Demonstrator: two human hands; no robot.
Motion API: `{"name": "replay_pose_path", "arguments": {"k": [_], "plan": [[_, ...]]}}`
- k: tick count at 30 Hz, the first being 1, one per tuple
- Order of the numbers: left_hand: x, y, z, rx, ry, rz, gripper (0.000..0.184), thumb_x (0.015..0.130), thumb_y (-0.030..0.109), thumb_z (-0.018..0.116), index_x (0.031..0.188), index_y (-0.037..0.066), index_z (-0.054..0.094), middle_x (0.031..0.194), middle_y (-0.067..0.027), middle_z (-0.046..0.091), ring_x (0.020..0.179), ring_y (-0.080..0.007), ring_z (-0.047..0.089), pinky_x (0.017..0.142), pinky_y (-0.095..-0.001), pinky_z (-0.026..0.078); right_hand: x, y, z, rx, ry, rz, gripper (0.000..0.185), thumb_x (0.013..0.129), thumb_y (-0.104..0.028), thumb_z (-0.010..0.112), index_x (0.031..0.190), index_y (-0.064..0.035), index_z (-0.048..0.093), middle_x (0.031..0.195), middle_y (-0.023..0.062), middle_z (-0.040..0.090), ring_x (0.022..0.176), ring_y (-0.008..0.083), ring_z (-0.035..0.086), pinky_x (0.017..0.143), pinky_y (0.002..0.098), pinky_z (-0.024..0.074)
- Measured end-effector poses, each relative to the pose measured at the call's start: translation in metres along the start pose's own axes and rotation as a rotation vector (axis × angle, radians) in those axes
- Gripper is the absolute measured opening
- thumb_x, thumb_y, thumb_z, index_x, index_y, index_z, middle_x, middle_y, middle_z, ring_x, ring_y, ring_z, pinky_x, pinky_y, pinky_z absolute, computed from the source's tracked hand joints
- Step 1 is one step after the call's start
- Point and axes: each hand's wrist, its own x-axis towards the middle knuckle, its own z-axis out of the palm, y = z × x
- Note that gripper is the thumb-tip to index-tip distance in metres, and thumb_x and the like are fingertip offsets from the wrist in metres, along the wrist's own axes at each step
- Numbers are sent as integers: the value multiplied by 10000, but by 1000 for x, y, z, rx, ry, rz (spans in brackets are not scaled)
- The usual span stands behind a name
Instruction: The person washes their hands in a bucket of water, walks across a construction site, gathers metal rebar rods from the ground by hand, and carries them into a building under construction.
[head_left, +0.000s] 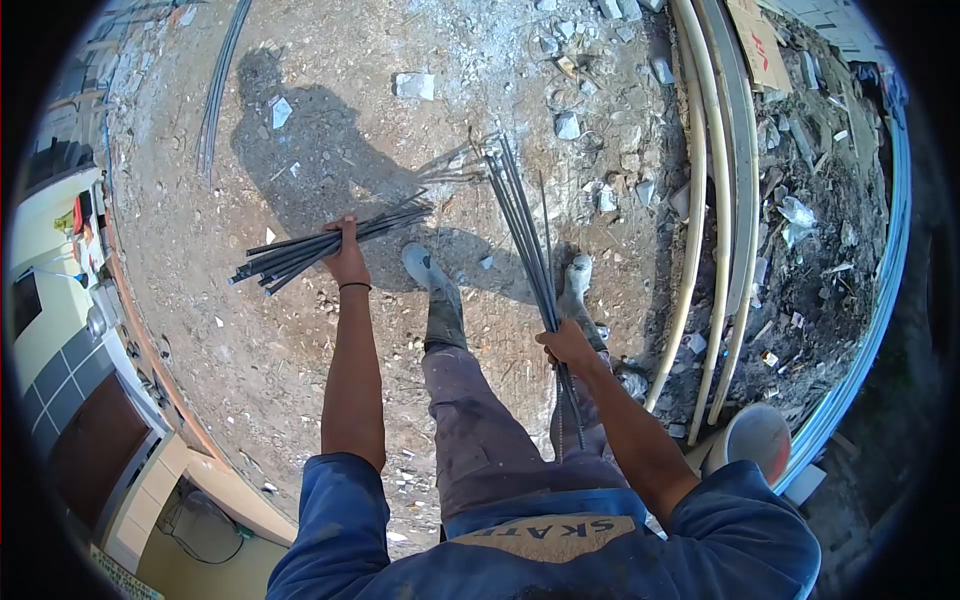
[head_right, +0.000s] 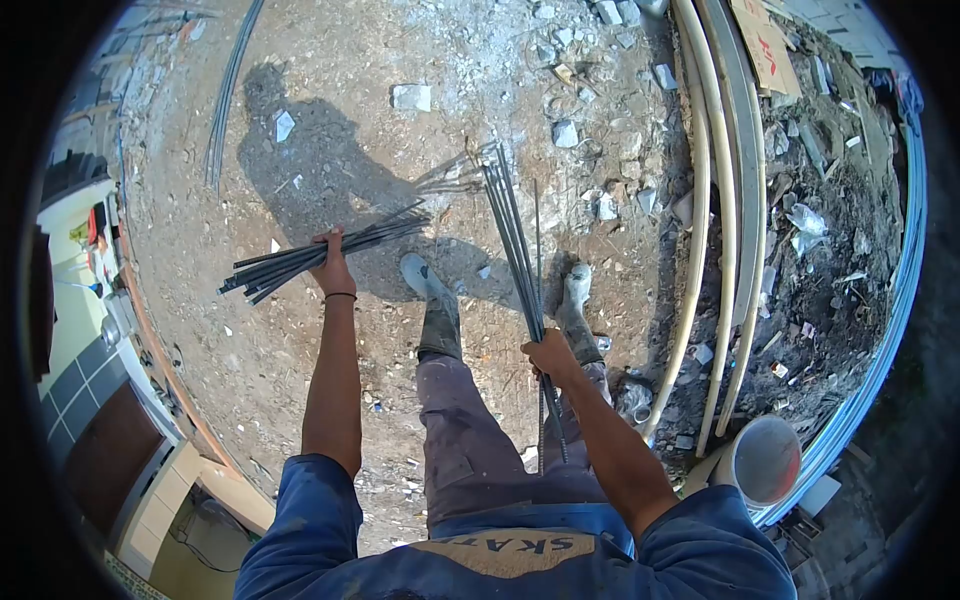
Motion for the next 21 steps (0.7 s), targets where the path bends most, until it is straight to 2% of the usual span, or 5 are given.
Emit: {"name": "replay_pose_path", "arguments": {"k": [4, 7, 11, 17, 21], "plan": [[-21, -2, -10, 73, -1, -109, 234, 872, 220, 753, 842, 157, 529, 993, 16, 658, 961, -115, 593, 750, -307, 417, -24, -52, -47, -98, -53, -53, 192, 797, -98, 677, 719, 16, 543, 576, 82, 547, 467, 175, 553, 430, 344, 434], [-41, -10, -18, 33, 10, -148, 251, 877, 224, 745, 859, 161, 503, 1056, 24, 650, 1004, -111, 576, 777, -323, 434, -48, -69, -58, -222, -13, -102, 165, 805, -85, 662, 734, 16, 551, 585, 84, 548, 470, 166, 546, 431, 333, 426], [-76, 4, -26, 16, 5, -248, 246, 886, 223, 730, 895, 171, 490, 1143, 23, 626, 1067, -123, 551, 801, -334, 453, -96, -103, -69, -46, -73, 19, 126, 847, -60, 633, 770, 12, 564, 595, 65, 538, 475, 150, 530, 417, 323, 414], [-115, -25, -49, 68, -112, -58, 243, 899, 160, 708, 948, 102, 477, 1299, -104, 539, 1156, -214, 519, 910, -366, 475, -153, -142, -36, 439, -303, 403, 204, 921, -64, 536, 723, -59, 487, 578, 0, 455, 469, 87, 457, 399, 285, 400], [-142, -24, -48, 43, -82, 41, 231, 901, 128, 707, 945, 67, 488, 1236, -156, 566, 1171, -249, 526, 1053, -377, 373, -130, -137, 5, 654, -504, 516, 234, 932, -56, 495, 708, -93, 439, 571, -25, 419, 472, 66, 428, 397, 260, 379]]}}
